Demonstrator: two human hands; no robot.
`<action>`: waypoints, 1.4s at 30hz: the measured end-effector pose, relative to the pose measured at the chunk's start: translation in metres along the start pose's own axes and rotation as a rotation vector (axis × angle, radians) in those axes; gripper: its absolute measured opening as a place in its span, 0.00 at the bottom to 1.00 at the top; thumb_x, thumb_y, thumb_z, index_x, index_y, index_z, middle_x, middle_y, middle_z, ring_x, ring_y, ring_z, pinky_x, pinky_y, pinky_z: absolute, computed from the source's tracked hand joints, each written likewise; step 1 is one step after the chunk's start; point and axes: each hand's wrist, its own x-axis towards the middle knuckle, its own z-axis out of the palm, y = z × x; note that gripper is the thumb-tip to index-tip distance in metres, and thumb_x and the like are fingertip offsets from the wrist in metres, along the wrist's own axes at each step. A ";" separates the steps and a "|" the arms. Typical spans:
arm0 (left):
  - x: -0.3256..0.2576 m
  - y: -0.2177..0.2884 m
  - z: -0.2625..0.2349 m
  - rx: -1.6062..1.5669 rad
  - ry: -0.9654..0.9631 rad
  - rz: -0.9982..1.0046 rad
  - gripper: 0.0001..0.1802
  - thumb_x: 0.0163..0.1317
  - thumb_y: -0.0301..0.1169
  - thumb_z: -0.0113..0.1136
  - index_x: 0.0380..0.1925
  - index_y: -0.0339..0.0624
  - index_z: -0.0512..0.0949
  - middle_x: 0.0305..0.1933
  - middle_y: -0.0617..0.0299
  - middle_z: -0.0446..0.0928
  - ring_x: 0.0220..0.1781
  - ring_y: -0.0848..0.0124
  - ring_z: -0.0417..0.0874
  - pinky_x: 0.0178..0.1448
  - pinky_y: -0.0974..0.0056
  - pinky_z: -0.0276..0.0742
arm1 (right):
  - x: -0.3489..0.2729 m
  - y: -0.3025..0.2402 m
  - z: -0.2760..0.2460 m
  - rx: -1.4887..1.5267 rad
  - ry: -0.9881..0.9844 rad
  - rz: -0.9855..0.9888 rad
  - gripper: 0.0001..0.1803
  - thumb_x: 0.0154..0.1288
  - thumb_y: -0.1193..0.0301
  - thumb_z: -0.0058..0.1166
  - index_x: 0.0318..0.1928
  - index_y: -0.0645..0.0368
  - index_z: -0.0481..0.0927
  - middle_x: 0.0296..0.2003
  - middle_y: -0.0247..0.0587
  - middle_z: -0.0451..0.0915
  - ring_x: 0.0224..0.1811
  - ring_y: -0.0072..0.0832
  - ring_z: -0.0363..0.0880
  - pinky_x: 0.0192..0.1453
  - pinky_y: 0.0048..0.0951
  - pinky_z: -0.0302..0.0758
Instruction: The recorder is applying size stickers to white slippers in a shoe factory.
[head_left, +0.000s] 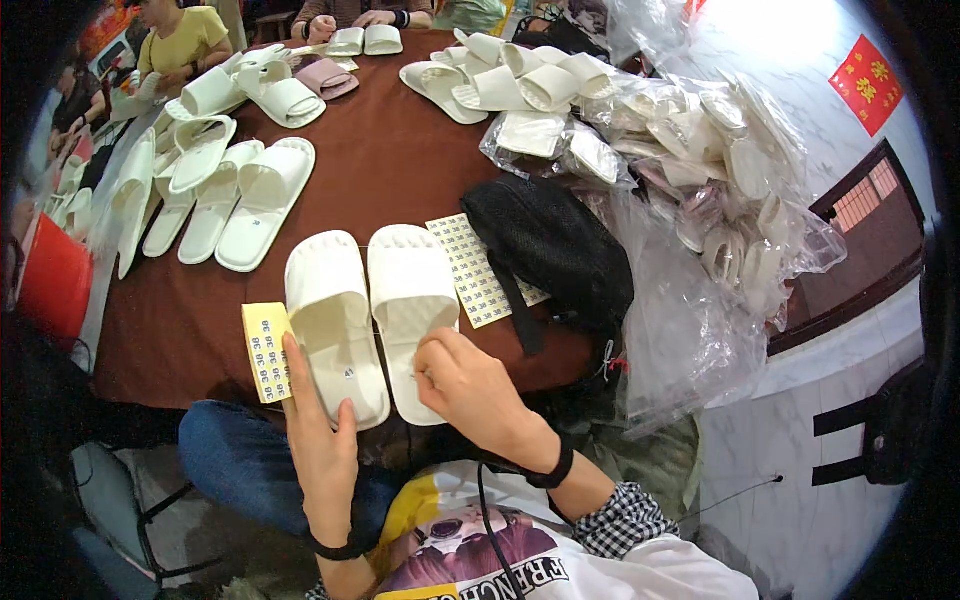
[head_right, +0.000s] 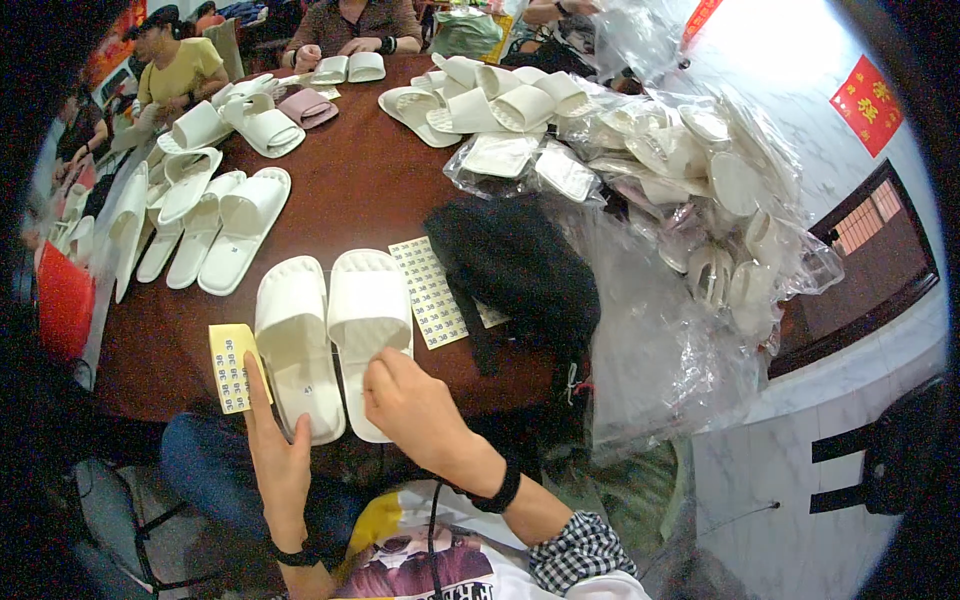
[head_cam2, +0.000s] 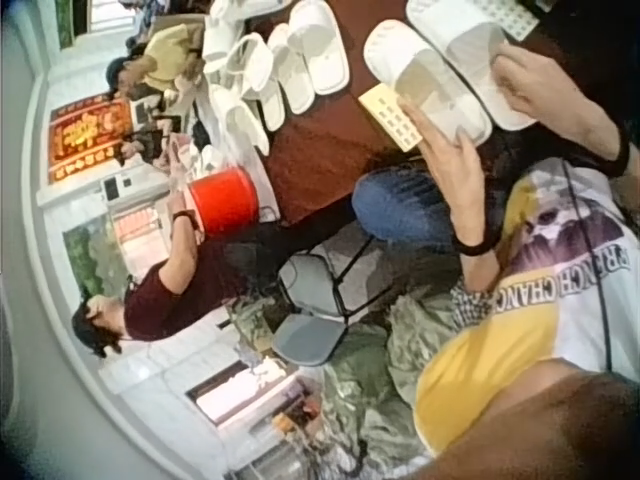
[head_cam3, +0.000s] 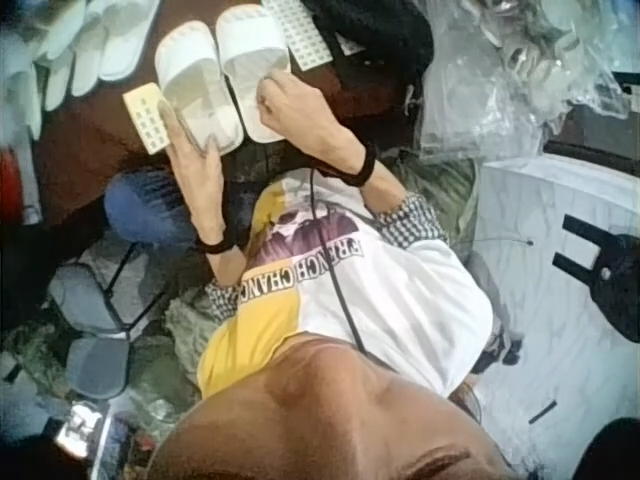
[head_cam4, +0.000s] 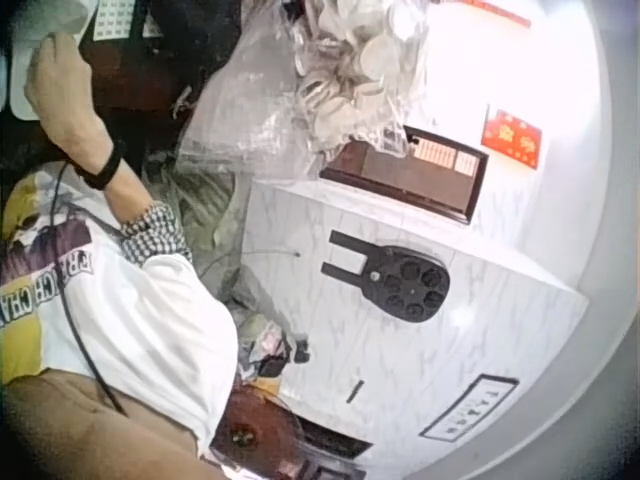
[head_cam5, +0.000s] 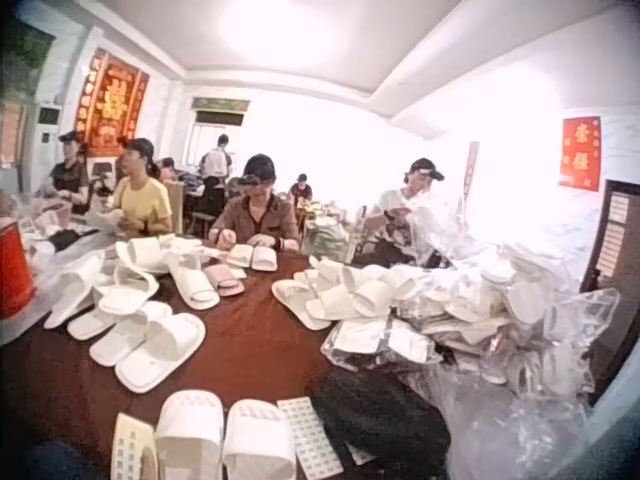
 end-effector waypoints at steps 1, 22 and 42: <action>0.001 0.000 0.001 0.014 -0.005 0.018 0.50 0.55 0.15 0.55 0.78 0.43 0.48 0.78 0.42 0.55 0.75 0.42 0.61 0.75 0.51 0.59 | -0.002 0.004 -0.003 0.006 0.003 -0.007 0.07 0.57 0.78 0.58 0.37 0.62 0.75 0.36 0.46 0.72 0.39 0.41 0.78 0.38 0.34 0.81; -0.011 0.000 0.006 0.026 0.073 0.154 0.47 0.64 0.30 0.61 0.78 0.41 0.46 0.73 0.37 0.62 0.68 0.37 0.68 0.70 0.48 0.67 | -0.044 0.120 -0.074 -0.134 0.015 0.294 0.10 0.75 0.82 0.39 0.52 0.65 0.69 0.48 0.46 0.74 0.35 0.29 0.74 0.41 0.29 0.75; -0.007 0.004 0.003 -0.026 0.040 0.103 0.47 0.65 0.26 0.58 0.79 0.44 0.43 0.75 0.39 0.58 0.66 0.40 0.70 0.69 0.48 0.67 | -0.039 0.159 -0.100 -0.074 0.426 0.334 0.07 0.82 0.73 0.36 0.50 0.60 0.69 0.43 0.37 0.70 0.33 0.21 0.72 0.40 0.25 0.73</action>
